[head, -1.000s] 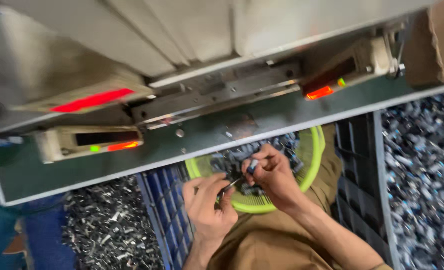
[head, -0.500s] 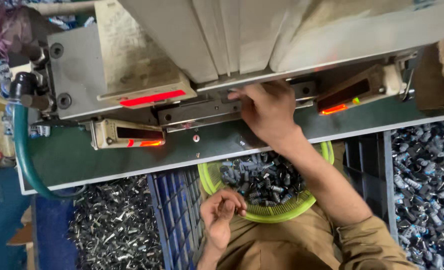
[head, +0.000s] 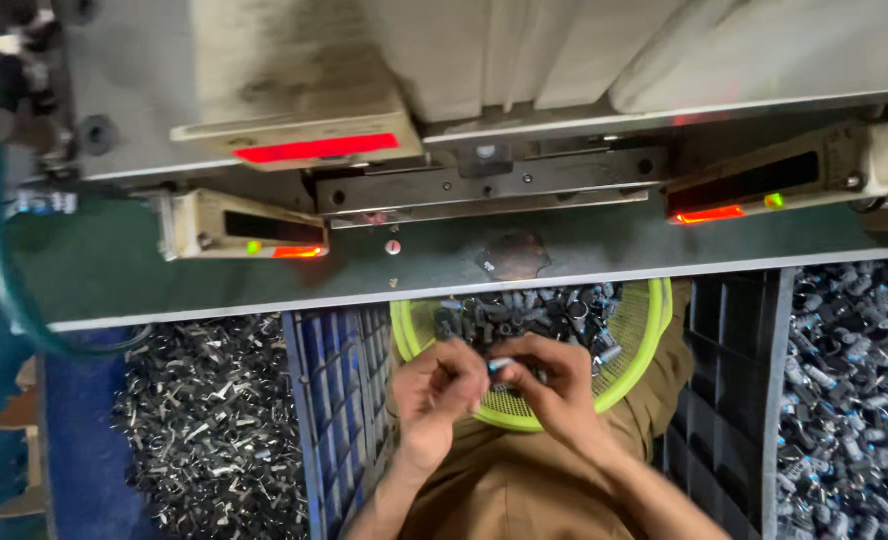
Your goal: The person repeatedly picks small cylindrical components from a green basket and places them into a metal jig on a workbench. The person then presses a lever to secure the components and drops the finished keychains into a blue bin.
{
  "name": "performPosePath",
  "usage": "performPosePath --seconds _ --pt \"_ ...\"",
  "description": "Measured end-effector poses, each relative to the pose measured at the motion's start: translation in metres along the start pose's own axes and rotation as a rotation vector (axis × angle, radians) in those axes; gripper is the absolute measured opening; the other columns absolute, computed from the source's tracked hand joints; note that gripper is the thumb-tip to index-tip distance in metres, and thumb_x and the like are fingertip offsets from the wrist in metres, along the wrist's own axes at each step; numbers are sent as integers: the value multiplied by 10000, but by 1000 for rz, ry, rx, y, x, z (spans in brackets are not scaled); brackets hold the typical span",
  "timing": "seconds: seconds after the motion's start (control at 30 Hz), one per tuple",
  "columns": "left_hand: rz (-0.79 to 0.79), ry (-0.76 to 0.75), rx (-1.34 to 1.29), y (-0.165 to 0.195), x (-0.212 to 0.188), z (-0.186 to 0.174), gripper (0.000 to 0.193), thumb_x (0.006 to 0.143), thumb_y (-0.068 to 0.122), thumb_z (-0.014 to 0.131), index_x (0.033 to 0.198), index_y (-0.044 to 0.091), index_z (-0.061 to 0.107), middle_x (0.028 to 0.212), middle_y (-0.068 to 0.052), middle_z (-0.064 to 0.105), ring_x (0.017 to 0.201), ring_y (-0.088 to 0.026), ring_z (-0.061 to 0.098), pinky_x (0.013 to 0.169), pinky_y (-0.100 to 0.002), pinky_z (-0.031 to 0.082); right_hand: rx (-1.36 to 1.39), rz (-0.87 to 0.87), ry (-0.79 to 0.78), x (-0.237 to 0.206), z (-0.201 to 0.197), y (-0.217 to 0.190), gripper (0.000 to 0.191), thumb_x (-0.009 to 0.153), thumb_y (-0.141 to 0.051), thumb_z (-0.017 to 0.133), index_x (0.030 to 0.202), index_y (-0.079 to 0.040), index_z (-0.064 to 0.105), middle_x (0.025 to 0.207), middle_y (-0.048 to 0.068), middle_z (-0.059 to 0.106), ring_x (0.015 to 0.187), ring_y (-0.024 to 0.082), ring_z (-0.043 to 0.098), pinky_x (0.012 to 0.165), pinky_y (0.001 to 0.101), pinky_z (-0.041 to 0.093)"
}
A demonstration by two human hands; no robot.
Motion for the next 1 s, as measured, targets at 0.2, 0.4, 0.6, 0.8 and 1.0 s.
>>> performPosePath --seconds 0.2,0.4,0.6,0.8,1.0 --pt "-169 41 719 8 21 20 121 901 75 739 986 26 667 723 -58 682 632 -114 649 584 -248 488 125 -64 287 -29 -5 46 240 832 173 673 1007 15 630 1059 160 741 995 202 724 857 288 598" --pt "39 -135 826 22 35 30 164 836 34 739 973 37 651 765 -84 693 629 -150 689 579 -265 526 433 -126 249 -28 -16 56 285 906 173 650 1089 10 506 1135 199 702 1062 221 696 870 318 596" --pt "149 -99 861 27 21 26 150 823 44 774 939 48 678 764 -55 714 631 -142 712 589 -250 539 665 76 294 -28 -8 69 273 924 108 708 1027 -31 497 1055 224 709 861 237 685 751 332 605" --pt "-147 -180 -141 37 -8 -46 359 885 384 677 1026 56 705 815 -70 710 614 -180 630 455 -294 435 1030 105 177 -14 -3 38 247 966 84 700 1064 -60 525 1033 189 680 909 252 673 774 337 590" --pt "-170 -85 527 10 0 -50 272 979 242 635 1066 20 765 845 -58 764 629 -130 612 562 -303 425 -380 -702 322 77 -36 -80 295 909 82 762 1075 -37 550 1023 124 748 968 192 767 809 311 611"
Point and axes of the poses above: each hand's wrist, its own x-axis towards the middle knuckle, its own z-axis out of the palm, y = z × x, the point moved 1 cm from there along x, towards the middle knuckle
